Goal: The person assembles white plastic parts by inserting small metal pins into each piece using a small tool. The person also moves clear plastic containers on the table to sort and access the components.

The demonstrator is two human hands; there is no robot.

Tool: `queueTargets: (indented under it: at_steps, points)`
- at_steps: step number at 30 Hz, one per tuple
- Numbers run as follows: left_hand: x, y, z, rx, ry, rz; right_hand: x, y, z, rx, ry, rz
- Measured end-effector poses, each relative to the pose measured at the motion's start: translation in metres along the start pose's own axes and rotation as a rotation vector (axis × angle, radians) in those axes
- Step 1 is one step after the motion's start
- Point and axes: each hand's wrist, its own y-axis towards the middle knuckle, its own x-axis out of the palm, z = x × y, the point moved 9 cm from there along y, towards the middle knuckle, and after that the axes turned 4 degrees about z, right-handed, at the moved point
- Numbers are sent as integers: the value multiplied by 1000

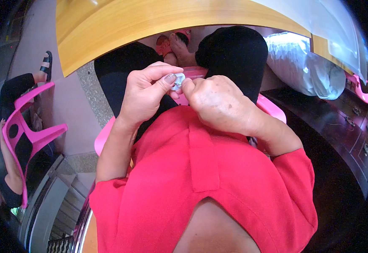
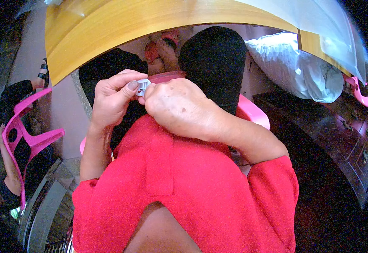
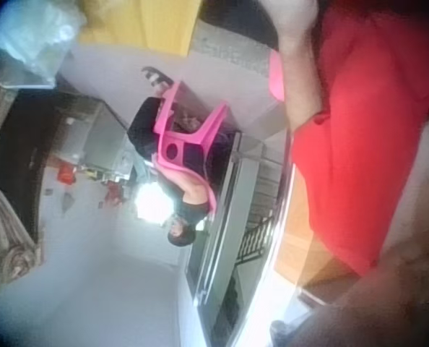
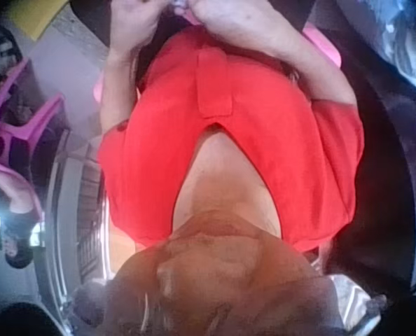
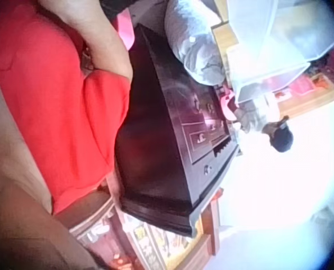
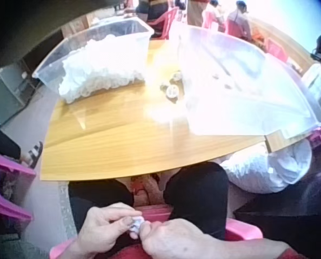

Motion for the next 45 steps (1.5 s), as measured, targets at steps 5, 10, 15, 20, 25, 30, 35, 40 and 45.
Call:
queueTargets:
  at_steps: [5, 10, 15, 20, 25, 30, 35, 40, 45]
  points:
    - [4, -2, 4, 71, 188, -2, 1, 0, -1, -25, 35, -32]
    - [0, 1, 0, -23, -137, -10, -2, 0, 15, 84, 221, -37]
    - [-4, -4, 4, -78, -306, -56, -27, -4, 23, 145, 401, 204]
    - [-5, -4, 11, 0, -313, 0, -34, -6, 24, 152, 414, 256]
    - [-8, -4, 9, 23, -262, -12, -32, -10, 13, 75, 235, 245]
    - [-5, -5, 11, 65, -115, 44, -22, -8, 8, 93, 124, 131]
    - [-3, -7, 14, 104, 45, 93, -14, -8, 10, 96, 104, 88]
    - [1, -10, 15, 129, 106, 98, -9, -10, 9, 69, 107, 102]
    - [4, -13, 13, 117, 128, 102, -4, -10, 9, 85, 139, 53]
